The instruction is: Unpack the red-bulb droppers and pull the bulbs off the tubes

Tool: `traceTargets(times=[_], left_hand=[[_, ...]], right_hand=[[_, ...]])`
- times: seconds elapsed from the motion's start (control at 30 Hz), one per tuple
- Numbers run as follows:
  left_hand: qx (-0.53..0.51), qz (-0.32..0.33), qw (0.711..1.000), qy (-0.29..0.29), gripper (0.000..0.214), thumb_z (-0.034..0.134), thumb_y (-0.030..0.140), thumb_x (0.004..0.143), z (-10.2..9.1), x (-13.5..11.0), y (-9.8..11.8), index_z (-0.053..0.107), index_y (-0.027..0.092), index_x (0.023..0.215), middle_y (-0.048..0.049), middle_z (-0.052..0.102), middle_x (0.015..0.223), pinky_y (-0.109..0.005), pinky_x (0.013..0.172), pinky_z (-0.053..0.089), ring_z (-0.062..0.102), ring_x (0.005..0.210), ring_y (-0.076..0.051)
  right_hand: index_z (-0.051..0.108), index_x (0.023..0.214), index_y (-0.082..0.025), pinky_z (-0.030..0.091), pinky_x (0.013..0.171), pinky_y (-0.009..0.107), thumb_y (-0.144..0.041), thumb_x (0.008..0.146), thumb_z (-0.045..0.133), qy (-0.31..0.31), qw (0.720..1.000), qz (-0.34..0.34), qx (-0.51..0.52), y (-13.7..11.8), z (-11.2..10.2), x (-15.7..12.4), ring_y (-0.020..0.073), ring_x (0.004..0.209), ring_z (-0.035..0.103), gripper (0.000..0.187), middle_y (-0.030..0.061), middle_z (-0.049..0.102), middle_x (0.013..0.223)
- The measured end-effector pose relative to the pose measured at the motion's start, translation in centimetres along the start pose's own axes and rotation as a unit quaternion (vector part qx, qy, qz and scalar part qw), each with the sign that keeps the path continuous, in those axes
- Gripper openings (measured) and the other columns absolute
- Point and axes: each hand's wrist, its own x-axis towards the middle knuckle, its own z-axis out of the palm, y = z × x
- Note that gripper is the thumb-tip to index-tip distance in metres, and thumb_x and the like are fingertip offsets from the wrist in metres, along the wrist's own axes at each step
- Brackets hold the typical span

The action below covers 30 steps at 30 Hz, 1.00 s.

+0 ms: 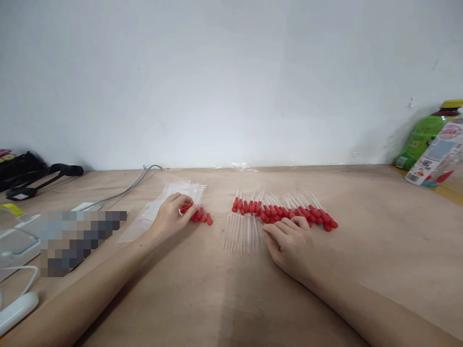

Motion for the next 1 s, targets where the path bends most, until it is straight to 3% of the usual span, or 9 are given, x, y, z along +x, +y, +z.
traceTargets(times=[0.07, 0.23, 0.43, 0.73, 1.0], left_hand=[[-0.001, 0.025, 1.000, 0.003, 0.013, 0.052, 0.026, 0.079, 0.2, 0.3, 0.8, 0.057, 0.018, 0.071, -0.0035, 0.054, 0.072, -0.035, 0.072, 0.042, 0.052, 0.075, -0.018], [-0.014, 0.051, 0.997, -0.058, 0.014, 0.056, 0.030, 0.076, 1.8, 1.7, 3.7, 0.063, 0.018, 0.074, -0.0050, 0.055, 0.080, -0.037, 0.076, 0.042, 0.051, 0.081, -0.020], [-0.003, -0.047, 0.986, -0.161, 0.027, 0.049, 0.041, 0.080, 4.4, 4.7, 6.2, 0.065, 0.019, 0.078, -0.0075, 0.059, 0.087, -0.039, 0.085, 0.038, 0.050, 0.096, -0.025], [0.026, -0.101, 0.969, -0.225, 0.035, 0.044, 0.039, 0.078, 6.3, 6.4, 7.0, 0.066, 0.016, 0.066, -0.0131, 0.063, 0.088, -0.038, 0.078, 0.041, 0.055, 0.093, -0.029], [-0.001, -0.103, 0.973, -0.208, 0.031, 0.040, 0.027, 0.081, 5.6, 6.4, 6.7, 0.059, 0.016, 0.060, -0.0081, 0.062, 0.068, -0.031, 0.063, 0.042, 0.057, 0.071, -0.021]], right_hand=[[0.063, 0.080, -0.021, 0.030, 0.073, 0.031, -0.023, 0.083, 0.046, -0.016, 1.000, -0.006, 0.007, -0.4, -0.1, 0.2, 0.0124, 0.063, 0.055, 0.017, -0.0004, 0.065, 0.068], [0.065, 0.085, -0.021, 0.031, 0.076, 0.035, -0.033, 0.082, 0.048, -0.058, 0.998, -0.014, 0.015, -1.4, -0.8, 0.8, 0.0160, 0.072, 0.056, 0.020, 0.0028, 0.067, 0.078], [0.063, 0.097, -0.021, 0.031, 0.080, 0.038, -0.041, 0.080, 0.051, -0.093, 0.995, -0.019, 0.025, -1.5, -1.1, 0.9, 0.0186, 0.082, 0.057, 0.028, 0.0041, 0.067, 0.088], [0.061, 0.104, -0.021, 0.033, 0.082, 0.040, -0.045, 0.080, 0.049, -0.102, 0.994, -0.019, 0.015, -1.3, -1.1, 0.9, 0.0205, 0.086, 0.056, 0.036, 0.0067, 0.066, 0.092], [0.059, 0.105, -0.020, 0.034, 0.083, 0.042, -0.045, 0.080, 0.051, -0.095, 0.995, 0.000, 0.017, -1.1, -0.9, 0.6, 0.0218, 0.089, 0.055, 0.036, 0.0068, 0.064, 0.096]])
